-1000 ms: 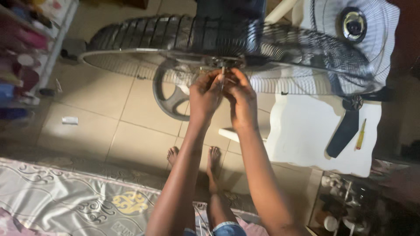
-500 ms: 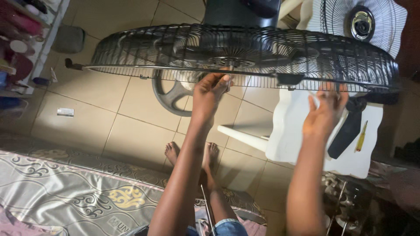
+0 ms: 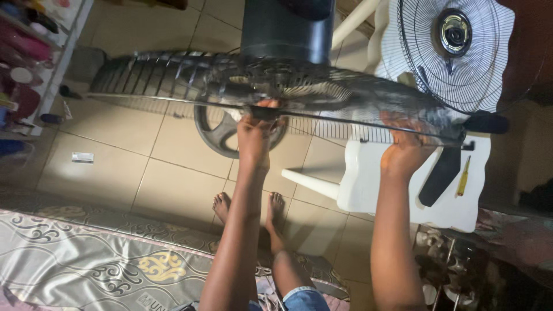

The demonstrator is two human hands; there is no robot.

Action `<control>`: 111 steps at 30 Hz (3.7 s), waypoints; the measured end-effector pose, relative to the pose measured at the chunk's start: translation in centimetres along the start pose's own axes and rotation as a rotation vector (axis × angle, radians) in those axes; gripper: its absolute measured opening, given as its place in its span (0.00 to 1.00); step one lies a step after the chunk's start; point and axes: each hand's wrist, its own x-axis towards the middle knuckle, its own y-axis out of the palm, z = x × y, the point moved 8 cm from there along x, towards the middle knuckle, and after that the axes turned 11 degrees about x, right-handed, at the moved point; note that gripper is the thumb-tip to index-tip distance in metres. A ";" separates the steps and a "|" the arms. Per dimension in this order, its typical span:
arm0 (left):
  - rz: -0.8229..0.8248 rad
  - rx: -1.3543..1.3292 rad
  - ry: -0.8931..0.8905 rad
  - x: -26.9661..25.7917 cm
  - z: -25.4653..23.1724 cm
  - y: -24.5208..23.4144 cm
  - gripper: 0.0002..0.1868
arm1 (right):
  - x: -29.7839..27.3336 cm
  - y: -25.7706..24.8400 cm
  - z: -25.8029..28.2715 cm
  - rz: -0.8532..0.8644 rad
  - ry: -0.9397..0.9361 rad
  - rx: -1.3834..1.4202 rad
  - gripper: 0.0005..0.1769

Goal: The person uses a screwdriver to loosen and tighten screws on the central hub of a standing fan. They manipulate the fan's motor housing and cage while working on the assembly.

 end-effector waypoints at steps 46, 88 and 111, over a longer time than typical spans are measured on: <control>0.070 1.315 0.742 -18.8 -13.6 35.6 0.50 | -4.6 -22.2 17.4 -0.742 0.364 0.362 0.36; 1.547 1.945 0.277 10.8 14.8 45.5 0.24 | 13.7 -19.5 -3.6 -0.681 0.124 0.577 0.13; 1.240 1.749 0.492 8.6 14.6 42.3 0.26 | 12.0 -9.8 -0.4 -0.015 0.119 -1.160 0.38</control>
